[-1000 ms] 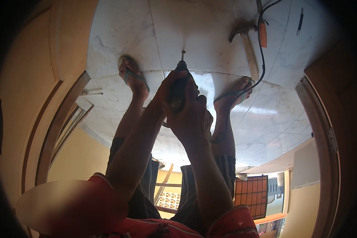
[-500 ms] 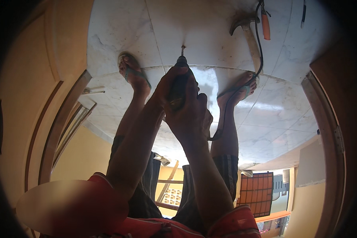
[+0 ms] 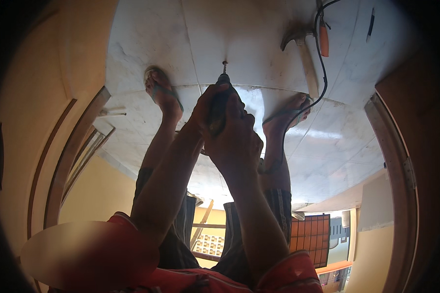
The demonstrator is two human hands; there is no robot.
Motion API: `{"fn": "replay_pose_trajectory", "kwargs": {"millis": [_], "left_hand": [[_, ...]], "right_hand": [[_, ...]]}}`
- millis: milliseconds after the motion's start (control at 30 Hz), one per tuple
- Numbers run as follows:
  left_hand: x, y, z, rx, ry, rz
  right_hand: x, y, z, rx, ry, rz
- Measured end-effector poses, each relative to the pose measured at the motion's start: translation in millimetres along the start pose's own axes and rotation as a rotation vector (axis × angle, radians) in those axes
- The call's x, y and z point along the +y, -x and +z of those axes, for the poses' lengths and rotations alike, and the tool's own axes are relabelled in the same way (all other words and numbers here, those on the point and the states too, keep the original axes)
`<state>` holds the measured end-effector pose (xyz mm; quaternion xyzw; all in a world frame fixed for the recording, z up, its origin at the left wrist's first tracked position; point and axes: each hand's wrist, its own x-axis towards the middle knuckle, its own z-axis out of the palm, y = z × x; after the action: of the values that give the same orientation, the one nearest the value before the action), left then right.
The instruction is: The person uses a power drill to create pilot holes in a wooden door. They then position a metal hinge against the door edge and secure it by driving screws into the pre-drilled holes. The process involves repeated drilling and screwing to attach the hinge.
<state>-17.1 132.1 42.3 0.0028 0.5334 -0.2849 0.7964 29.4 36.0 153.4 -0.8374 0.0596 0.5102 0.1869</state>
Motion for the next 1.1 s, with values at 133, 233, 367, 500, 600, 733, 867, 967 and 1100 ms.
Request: {"fn": "replay_pose_trajectory", "kwargs": {"millis": [133,233,367,500,600,733,867,967,1100], "left_hand": [[2.8,2.3,-2.6,-0.066,-0.040,0.008],[0.4,-9.6,-23.8,-0.226,0.026,0.033],[-2.8,-10.5,-32.2,-0.314,0.110,0.025],[-0.8,-2.4,-23.7,-0.240,0.058,0.029],[-3.4,-3.7,-21.8,-0.177,0.040,0.020],[-0.8,-3.6,-33.1,-0.233,0.085,-0.006],[-2.7,2.6,-18.7,-0.124,0.072,0.035],[-2.5,0.6,-16.5,-0.097,0.055,0.046],[-2.6,-7.0,-19.9,-0.075,0.026,0.028]], "right_hand": [[-9.3,4.1,-4.9,-0.003,0.029,0.020],[-3.9,3.9,1.7,0.040,0.035,-0.051],[8.3,1.5,12.9,0.115,0.045,-0.165],[1.1,1.2,10.3,0.083,0.081,-0.096],[-2.9,2.8,9.5,0.057,0.107,-0.049],[-1.4,3.2,16.8,0.080,0.100,-0.068],[-5.6,1.5,8.9,0.022,0.082,-0.052],[-4.1,2.1,6.1,-0.006,0.084,-0.031],[1.6,2.2,10.5,0.029,0.050,0.004]]}}
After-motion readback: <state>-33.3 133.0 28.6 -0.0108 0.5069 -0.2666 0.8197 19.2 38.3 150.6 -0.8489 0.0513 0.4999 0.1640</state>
